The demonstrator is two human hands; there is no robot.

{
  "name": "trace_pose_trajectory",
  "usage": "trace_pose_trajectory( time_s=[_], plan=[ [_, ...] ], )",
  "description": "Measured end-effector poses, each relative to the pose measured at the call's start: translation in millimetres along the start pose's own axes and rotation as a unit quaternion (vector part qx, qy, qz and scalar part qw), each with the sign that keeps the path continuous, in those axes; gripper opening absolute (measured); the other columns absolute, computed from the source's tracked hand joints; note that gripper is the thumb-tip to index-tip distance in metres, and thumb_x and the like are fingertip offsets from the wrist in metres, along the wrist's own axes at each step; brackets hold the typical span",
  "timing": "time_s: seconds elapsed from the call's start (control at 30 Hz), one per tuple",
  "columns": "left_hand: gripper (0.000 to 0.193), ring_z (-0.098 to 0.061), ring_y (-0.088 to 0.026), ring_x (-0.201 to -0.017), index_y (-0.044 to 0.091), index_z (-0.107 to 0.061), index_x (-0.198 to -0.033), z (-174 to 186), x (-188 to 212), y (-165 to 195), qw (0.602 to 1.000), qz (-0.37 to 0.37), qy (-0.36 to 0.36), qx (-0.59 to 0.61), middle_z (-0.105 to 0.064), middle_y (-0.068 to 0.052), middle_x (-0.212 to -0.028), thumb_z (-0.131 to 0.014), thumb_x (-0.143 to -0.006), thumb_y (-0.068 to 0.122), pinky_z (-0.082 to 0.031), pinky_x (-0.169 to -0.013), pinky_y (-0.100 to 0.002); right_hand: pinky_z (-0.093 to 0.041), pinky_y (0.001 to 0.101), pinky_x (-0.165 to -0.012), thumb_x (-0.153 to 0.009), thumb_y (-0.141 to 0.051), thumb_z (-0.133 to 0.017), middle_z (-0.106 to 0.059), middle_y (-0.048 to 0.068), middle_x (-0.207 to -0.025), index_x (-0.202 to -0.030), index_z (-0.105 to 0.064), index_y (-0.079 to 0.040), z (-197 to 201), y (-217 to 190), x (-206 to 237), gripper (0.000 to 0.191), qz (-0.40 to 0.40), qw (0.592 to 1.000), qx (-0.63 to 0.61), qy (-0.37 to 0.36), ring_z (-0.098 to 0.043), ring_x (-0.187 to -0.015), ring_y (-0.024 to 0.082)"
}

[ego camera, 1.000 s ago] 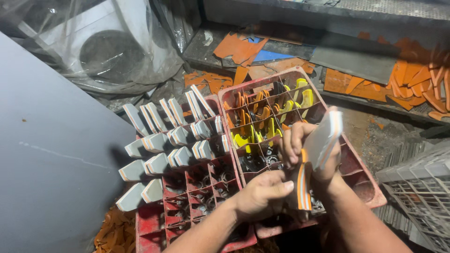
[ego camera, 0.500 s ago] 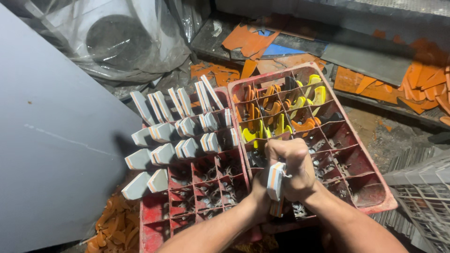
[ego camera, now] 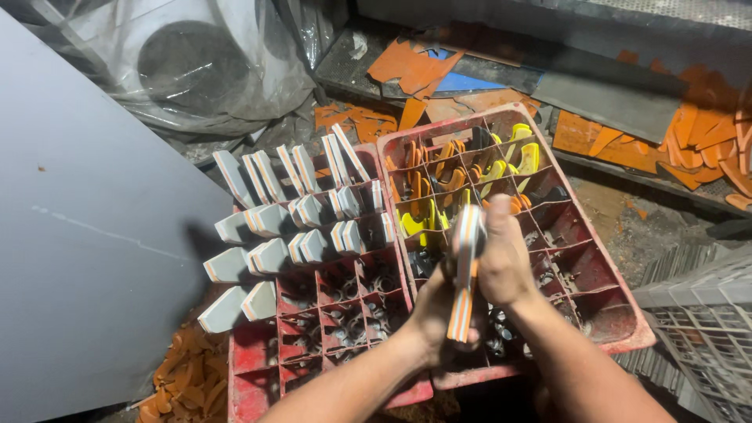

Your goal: The person sits on the floor and repeatedly picks up gray and orange plastic components from a red crate. They align and press the pieces together by hand, then place the assembled units back into the crate. The process is repeated for multiple units.

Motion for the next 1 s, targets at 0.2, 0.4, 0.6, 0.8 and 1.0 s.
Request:
trace_pose_trajectory(
  time_s=[0.2,0.4,0.6,0.8,1.0],
  plan=[
    [0.081,-0.045,-0.011,-0.044,0.014,-0.059,-0.101,-7,11,51,0.997,-0.059,0.030,-0.031,-0.047,-0.001,-0.059,-0.018,-0.095,0.083,-0.039,-0.038,-0.026,-0.054,0.0314,-0.095,-0.088,-0.050,-0.060,-0.077,0.008,-0.110,-0.118,-0.068,-0.002,14,-11,-3,0.057,-0.072,0.992,0.060,-0.088,-0.070,-0.104,0.015],
    [0.076,-0.061,-0.010,-0.077,0.007,-0.066,-0.106,-31,26,81,0.937,-0.181,-0.010,-0.298,-0.064,-0.002,-0.086,-0.028,-0.098,0.073,-0.052,-0.066,-0.027,-0.057,0.0391,-0.098,-0.086,-0.025,-0.079,-0.079,0.013,-0.112,-0.118,-0.074,0.003,10,-8,8,0.043,-0.055,0.987,0.031,-0.146,-0.072,-0.105,0.021],
    [0.031,-0.062,-0.016,-0.090,-0.002,-0.064,-0.110,-48,25,77,0.938,-0.124,-0.102,-0.306,-0.064,-0.008,-0.098,-0.067,-0.098,0.027,-0.056,-0.077,-0.029,-0.058,0.0390,-0.090,-0.086,-0.023,-0.078,-0.077,0.013,-0.111,-0.120,-0.068,0.002,28,-3,10,0.043,-0.081,0.990,-0.048,-0.105,-0.073,-0.103,0.021],
    [0.042,-0.054,-0.016,-0.116,-0.001,-0.055,-0.131,-59,32,80,0.934,-0.165,-0.150,-0.278,-0.057,-0.006,-0.125,-0.062,-0.097,0.024,-0.050,-0.101,-0.033,-0.060,0.0381,-0.092,-0.089,-0.029,-0.078,-0.077,0.013,-0.109,-0.121,-0.068,0.004,20,-6,13,0.047,-0.032,0.990,-0.020,-0.137,-0.072,-0.102,0.020],
    [0.046,-0.049,-0.018,-0.128,0.001,-0.055,-0.135,-58,34,85,0.920,-0.199,-0.148,-0.302,-0.054,-0.008,-0.134,-0.065,-0.101,0.030,-0.037,-0.117,-0.035,-0.058,0.0373,-0.100,-0.099,-0.032,-0.073,-0.073,0.011,-0.116,-0.126,-0.063,0.004,10,-27,18,0.046,0.076,0.980,-0.040,-0.181,-0.070,-0.111,0.020]
  ],
)
Point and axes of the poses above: each hand's wrist, its own x-axis away from the middle knuckle, its own z-axis out of the back of the hand, y = z × x, the point moved 10 cm from there along -x, towards the middle knuckle
